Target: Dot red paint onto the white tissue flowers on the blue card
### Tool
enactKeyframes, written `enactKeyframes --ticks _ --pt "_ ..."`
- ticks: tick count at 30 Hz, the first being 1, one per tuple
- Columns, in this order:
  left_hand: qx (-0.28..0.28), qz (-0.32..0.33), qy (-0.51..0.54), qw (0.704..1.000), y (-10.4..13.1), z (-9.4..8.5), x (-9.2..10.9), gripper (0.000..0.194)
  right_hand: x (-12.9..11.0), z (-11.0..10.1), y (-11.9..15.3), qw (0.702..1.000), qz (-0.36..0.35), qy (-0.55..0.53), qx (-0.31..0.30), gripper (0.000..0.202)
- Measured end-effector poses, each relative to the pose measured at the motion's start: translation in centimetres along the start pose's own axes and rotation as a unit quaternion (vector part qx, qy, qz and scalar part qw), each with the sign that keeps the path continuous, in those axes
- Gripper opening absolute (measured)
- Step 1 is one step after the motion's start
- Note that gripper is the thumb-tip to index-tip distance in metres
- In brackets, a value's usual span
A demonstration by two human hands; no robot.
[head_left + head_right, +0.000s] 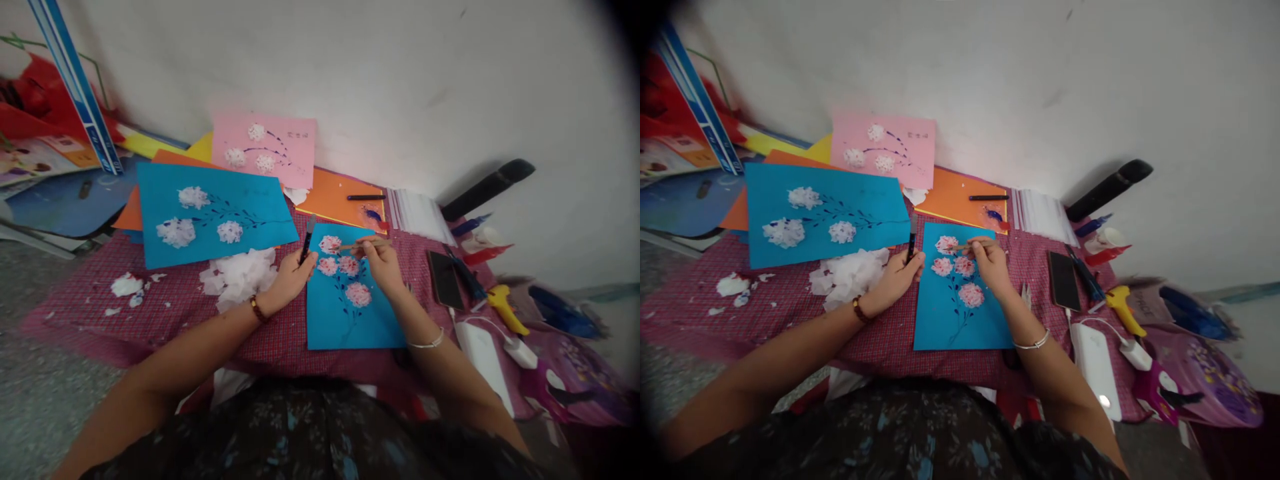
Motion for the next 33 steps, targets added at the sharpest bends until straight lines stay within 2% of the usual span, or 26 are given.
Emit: enactKeyframes --ticks 9,18,25,33 --pt "-0.007 -0.003 0.013 1.0 0.0 0.3 0.4 0.032 0.1 1.4 -0.6 0.997 -0.01 0.065 -0.036 0.034" --pt "-0.007 -0.013 0.006 1.0 0.0 0.2 0.3 0.031 -0.2 -0.7 0.0 0.998 -0.023 0.059 -0.002 0.036" --pt "-0.011 -0.016 -0.006 1.0 0.0 0.2 0.3 0.033 0.4 -0.3 -0.5 0.998 -0.024 0.058 -0.007 0.036" --pt "-0.015 -0.015 -0.011 1.0 -0.1 0.4 0.0 0.032 -0.5 -0.6 0.1 0.998 -0.025 0.049 0.009 0.038"
Point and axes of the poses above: each hand's wrist, its own y-axis away from the middle knuckle, its own z-axis out of the palm, x = y × z, the point moved 9 cm from there along -y, towards the middle knuckle, and after that the axes turned 13 degrees about -x, right-handed, at the moved point
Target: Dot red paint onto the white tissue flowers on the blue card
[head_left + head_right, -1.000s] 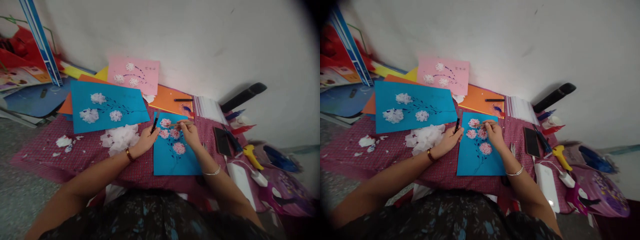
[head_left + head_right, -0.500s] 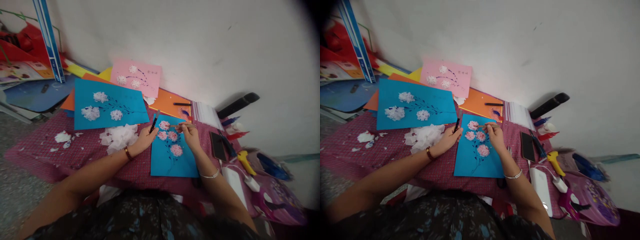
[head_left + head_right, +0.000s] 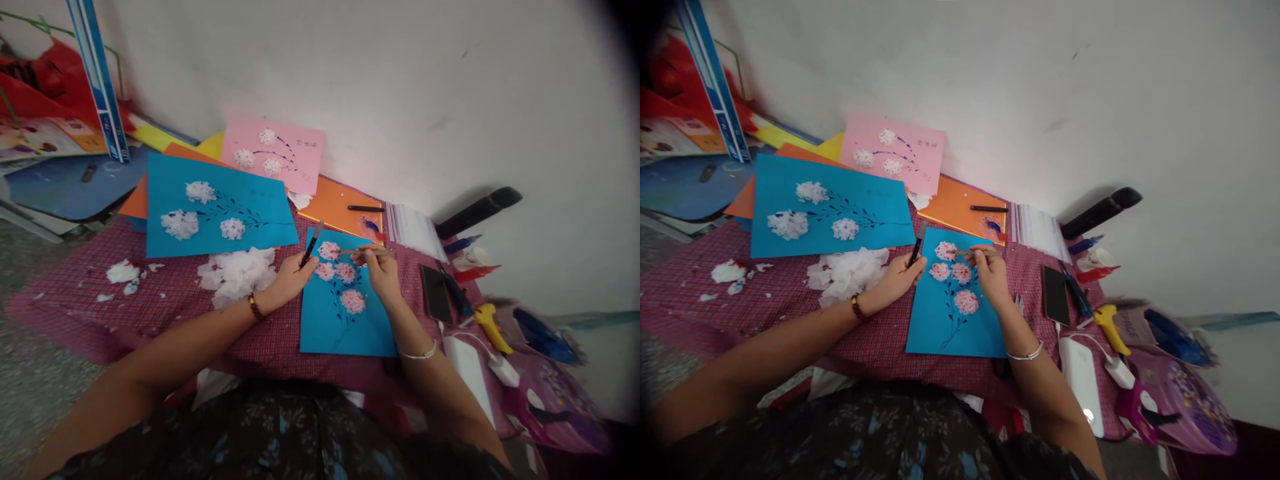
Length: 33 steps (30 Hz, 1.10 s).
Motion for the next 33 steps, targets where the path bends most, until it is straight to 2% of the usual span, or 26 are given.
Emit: enactKeyframes --ticks 6,12,18,24,30,33 --pt "0.008 0.005 -0.007 1.0 0.0 -0.3 0.1 0.033 0.0 0.9 -0.5 1.0 -0.004 0.01 -0.023 0.037" --pt "0.005 0.003 -0.014 1.0 0.0 -0.3 0.3 0.032 0.7 -0.8 0.1 1.0 -0.002 0.004 0.007 0.034" --pt "0.007 -0.003 -0.019 1.0 0.1 -0.3 0.5 0.031 0.9 -0.2 0.0 1.0 -0.002 0.017 -0.02 0.031" --pt "0.007 -0.003 -0.02 1.0 0.2 -0.2 0.7 0.031 0.6 -1.3 0.7 1.0 -0.001 0.026 -0.003 0.033" --pt "0.007 -0.004 -0.025 1.0 0.2 -0.2 0.5 0.033 1.6 0.0 0.6 0.999 0.007 0.024 -0.037 0.034" --pt "0.01 -0.003 -0.026 1.0 0.2 -0.4 0.5 0.035 1.7 -0.1 0.5 0.999 0.008 0.023 -0.035 0.035"
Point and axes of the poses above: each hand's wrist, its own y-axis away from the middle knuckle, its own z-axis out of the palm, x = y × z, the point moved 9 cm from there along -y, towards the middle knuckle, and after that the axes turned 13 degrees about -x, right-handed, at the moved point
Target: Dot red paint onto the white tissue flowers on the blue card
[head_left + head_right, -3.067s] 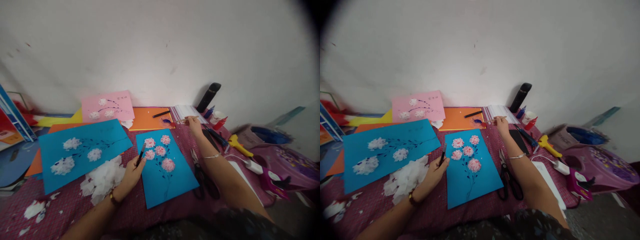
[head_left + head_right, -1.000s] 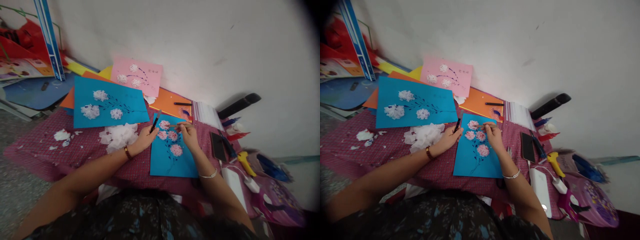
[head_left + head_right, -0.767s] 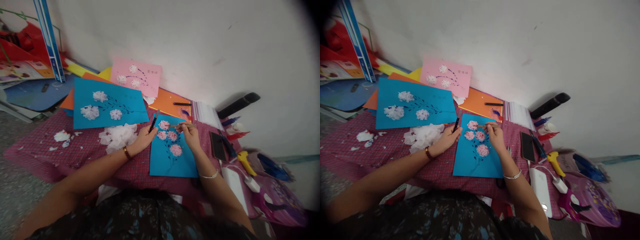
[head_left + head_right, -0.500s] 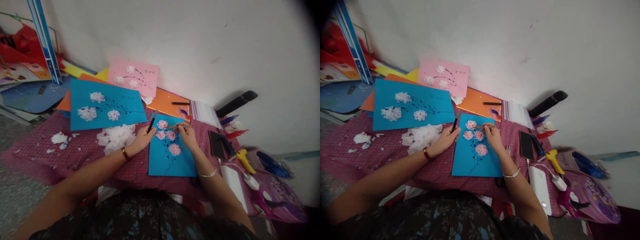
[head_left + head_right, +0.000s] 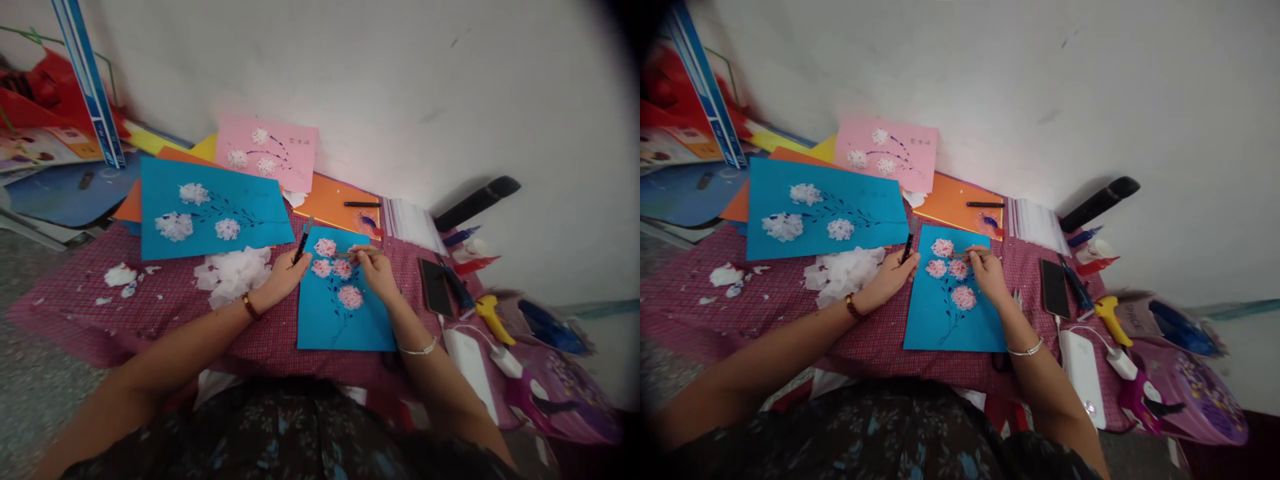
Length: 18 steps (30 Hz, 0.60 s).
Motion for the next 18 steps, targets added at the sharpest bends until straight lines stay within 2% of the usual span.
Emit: enactKeyframes --ticks 4,11,18 --pt "0.003 -0.001 -0.002 1.0 0.0 0.0 -0.1 0.035 -0.1 -0.6 0.2 1.0 0.002 -0.002 0.012 0.035" --pt "0.015 0.001 -0.014 1.0 -0.1 -0.3 0.0 0.035 0.1 -0.1 0.0 1.0 0.001 -0.019 -0.003 0.036" --pt "0.015 -0.004 -0.021 1.0 0.0 -0.3 0.4 0.035 -1.0 -3.3 1.9 0.996 0.003 -0.082 0.03 0.028"
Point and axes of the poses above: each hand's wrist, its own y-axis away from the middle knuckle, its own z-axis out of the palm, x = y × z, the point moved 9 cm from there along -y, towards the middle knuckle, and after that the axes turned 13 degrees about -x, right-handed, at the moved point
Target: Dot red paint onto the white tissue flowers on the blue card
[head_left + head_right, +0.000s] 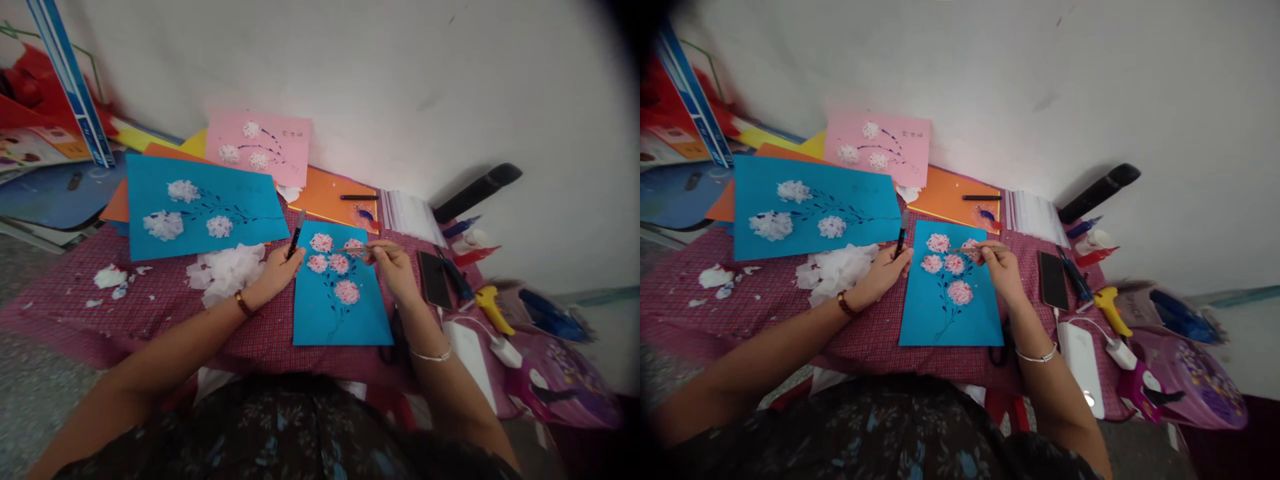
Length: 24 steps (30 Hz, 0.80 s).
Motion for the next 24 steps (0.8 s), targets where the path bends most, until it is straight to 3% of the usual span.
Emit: enactKeyframes --ticks 11,15,24 --pt "-0.007 -0.013 -0.03 0.999 0.3 0.2 0.4 0.033 4.5 -2.9 2.7 0.99 0.042 -0.086 0.108 0.03" --pt "-0.014 -0.014 -0.044 0.999 0.4 0.6 0.7 0.034 4.5 -3.7 3.0 0.985 0.041 -0.082 0.143 0.029" --pt "-0.005 -0.019 -0.091 0.996 0.5 0.6 1.1 0.033 3.8 -3.3 2.9 0.99 0.016 -0.038 0.133 0.027"
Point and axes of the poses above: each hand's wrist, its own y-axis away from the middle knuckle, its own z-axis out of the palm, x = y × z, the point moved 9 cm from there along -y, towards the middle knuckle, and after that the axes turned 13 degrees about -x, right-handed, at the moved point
